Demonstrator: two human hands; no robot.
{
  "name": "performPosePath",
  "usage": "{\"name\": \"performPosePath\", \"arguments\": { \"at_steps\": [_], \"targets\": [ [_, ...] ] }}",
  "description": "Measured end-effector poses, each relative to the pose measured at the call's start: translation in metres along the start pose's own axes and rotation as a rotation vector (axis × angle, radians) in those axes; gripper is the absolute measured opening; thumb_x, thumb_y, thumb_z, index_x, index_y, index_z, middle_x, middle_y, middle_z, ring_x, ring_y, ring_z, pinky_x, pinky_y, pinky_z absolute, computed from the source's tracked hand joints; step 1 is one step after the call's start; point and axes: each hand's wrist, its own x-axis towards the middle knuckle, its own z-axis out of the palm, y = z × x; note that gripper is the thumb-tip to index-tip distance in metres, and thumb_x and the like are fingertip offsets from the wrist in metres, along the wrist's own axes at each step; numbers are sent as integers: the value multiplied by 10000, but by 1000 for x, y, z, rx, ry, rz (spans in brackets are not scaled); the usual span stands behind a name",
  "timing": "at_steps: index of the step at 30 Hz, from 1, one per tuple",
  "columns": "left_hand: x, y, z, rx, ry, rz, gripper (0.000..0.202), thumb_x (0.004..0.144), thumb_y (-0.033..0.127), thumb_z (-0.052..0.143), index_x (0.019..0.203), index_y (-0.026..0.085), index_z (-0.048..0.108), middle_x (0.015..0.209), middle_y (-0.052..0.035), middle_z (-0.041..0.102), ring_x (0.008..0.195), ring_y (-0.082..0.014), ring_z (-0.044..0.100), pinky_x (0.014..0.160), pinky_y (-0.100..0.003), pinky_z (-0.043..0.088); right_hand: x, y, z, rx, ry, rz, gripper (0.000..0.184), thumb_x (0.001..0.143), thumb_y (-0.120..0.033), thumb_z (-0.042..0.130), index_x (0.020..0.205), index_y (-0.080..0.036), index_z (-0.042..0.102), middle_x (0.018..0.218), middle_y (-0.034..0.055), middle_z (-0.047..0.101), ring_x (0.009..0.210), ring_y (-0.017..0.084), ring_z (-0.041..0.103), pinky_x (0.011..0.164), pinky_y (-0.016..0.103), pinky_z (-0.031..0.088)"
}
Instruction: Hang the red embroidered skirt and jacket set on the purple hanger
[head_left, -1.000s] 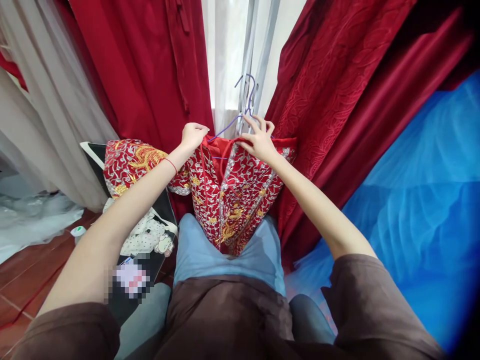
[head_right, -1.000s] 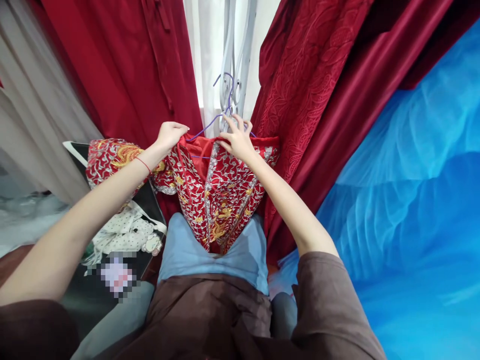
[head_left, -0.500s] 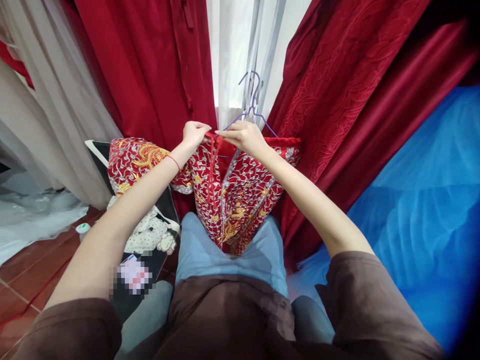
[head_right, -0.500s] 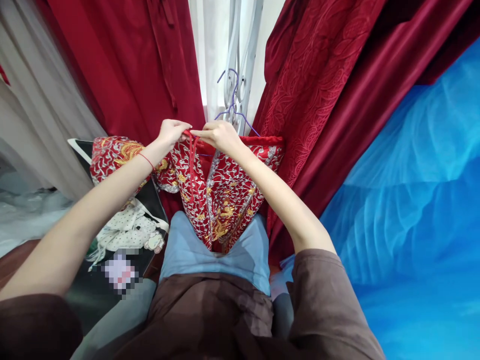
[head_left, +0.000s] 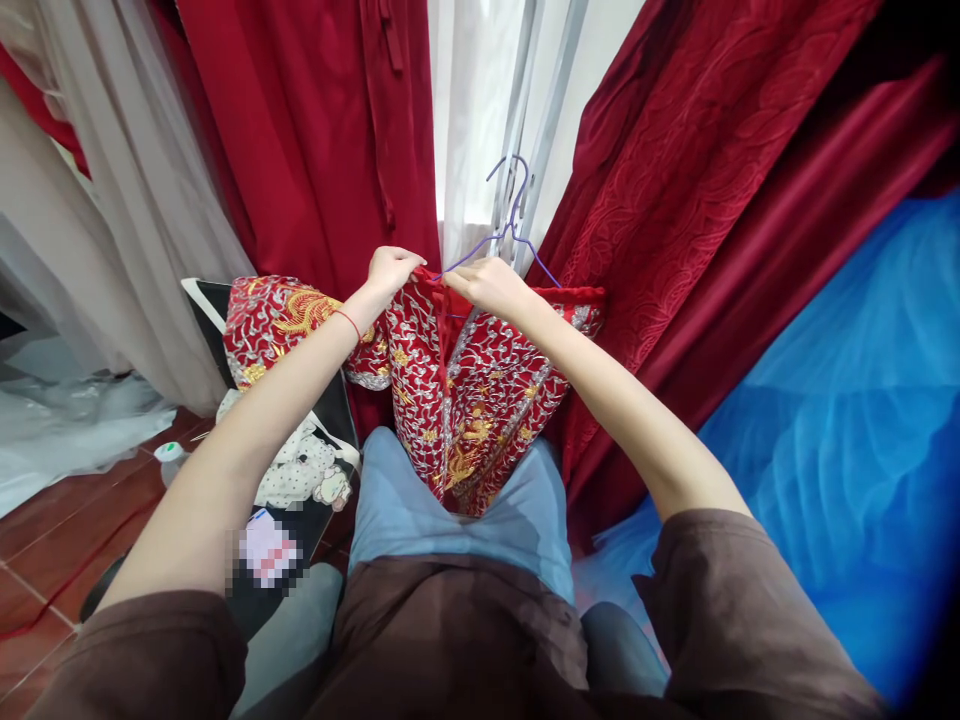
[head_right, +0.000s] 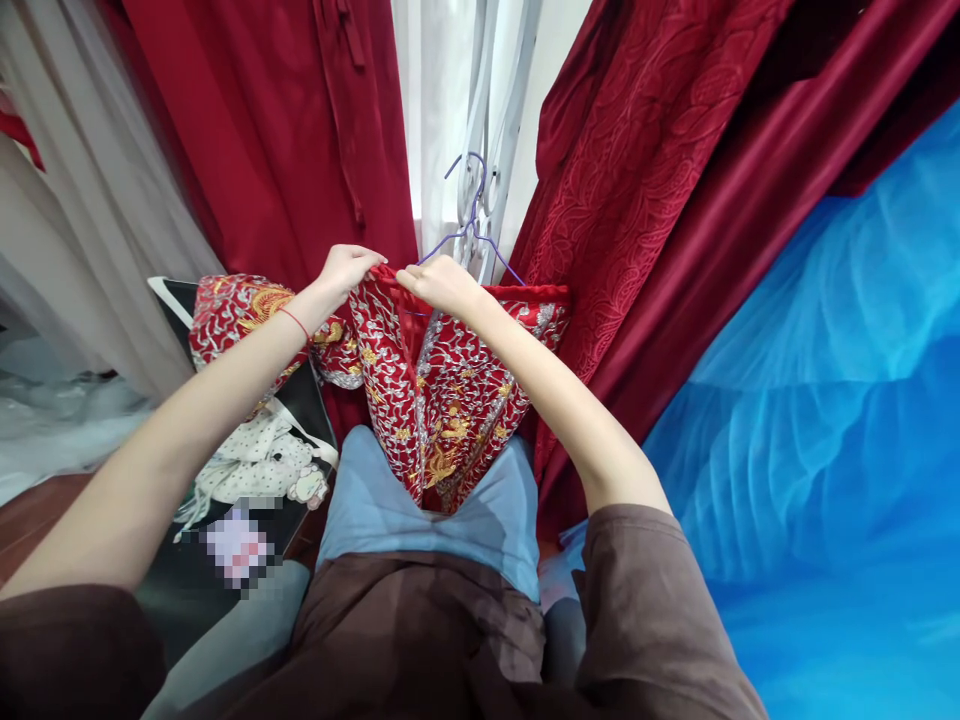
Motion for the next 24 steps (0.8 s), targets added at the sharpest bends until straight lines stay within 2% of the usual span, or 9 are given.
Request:
{"name": "performPosePath", "arguments": {
  "at_steps": [4,8,11,14,16,18,20,22,24],
  "targets": [
    [-1,0,2,-41,-13,-35,99,772,167,658,689,131,698,631,-61,692,665,-156,660,723,-267,554,-2,2,-5,54,-18,-21,342,1011,-164,356,1181,-248,641,824,42,648,691,154,535,706,326,374],
    [-5,9,2,-52,-51,-67,99,755,121,658,659,113,682,630,-77,689,621,-151,639,718,-289,547,-4,-4,-2,4,-34,-83,490,996,-105,320,1383,-312,538,879,21,671,649,130,524,667,302,373],
    [-7,12,-3,2,-127,-56,98,791,110,624,725,103,695,685,-93,707,640,-152,643,737,-291,544,-2,-8,1,-38,-70,-109,481,993,-108,315,1340,-279,599,918,45,693,645,139,539,641,316,361],
    [-5,11,-12,190,-150,59,210,884,134,514,915,114,721,809,-113,739,779,-185,683,833,-319,536,3,-8,3,90,15,-13,374,1006,-190,360,1168,-215,697,916,72,711,720,164,595,674,324,387],
    [-3,7,-16,400,-54,209,292,944,193,450,1071,143,709,998,-137,749,1003,-230,677,970,-376,489,6,-6,1,206,100,72,354,1003,-224,378,1124,-191,709,910,78,718,780,179,621,713,323,408],
    [-1,2,-17,588,-1,329,338,982,303,432,1139,157,693,1202,-156,705,1225,-275,589,1084,-424,402,9,-2,-4,315,139,127,339,987,-228,396,1104,-182,710,885,71,715,804,186,627,742,321,422],
    [1,-5,-14,659,-123,363,417,1006,403,381,1108,155,701,1272,-152,680,1294,-296,549,1106,-415,376,11,3,-10,413,157,154,308,964,-230,421,1062,-186,710,860,59,700,818,191,617,766,326,436],
    [1,-12,-10,638,-305,365,473,1022,404,298,1049,168,707,1215,-134,712,1209,-291,615,1049,-377,420,14,10,-16,490,178,180,256,944,-246,461,988,-190,707,863,58,676,844,197,594,793,343,450],
    [1,-18,-7,601,-387,390,461,1015,347,270,1013,188,702,1156,-120,736,1105,-285,664,983,-351,450,19,19,-19,559,189,244,203,928,-258,502,893,-184,688,814,58,632,821,200,565,791,367,463]
  ]
}}
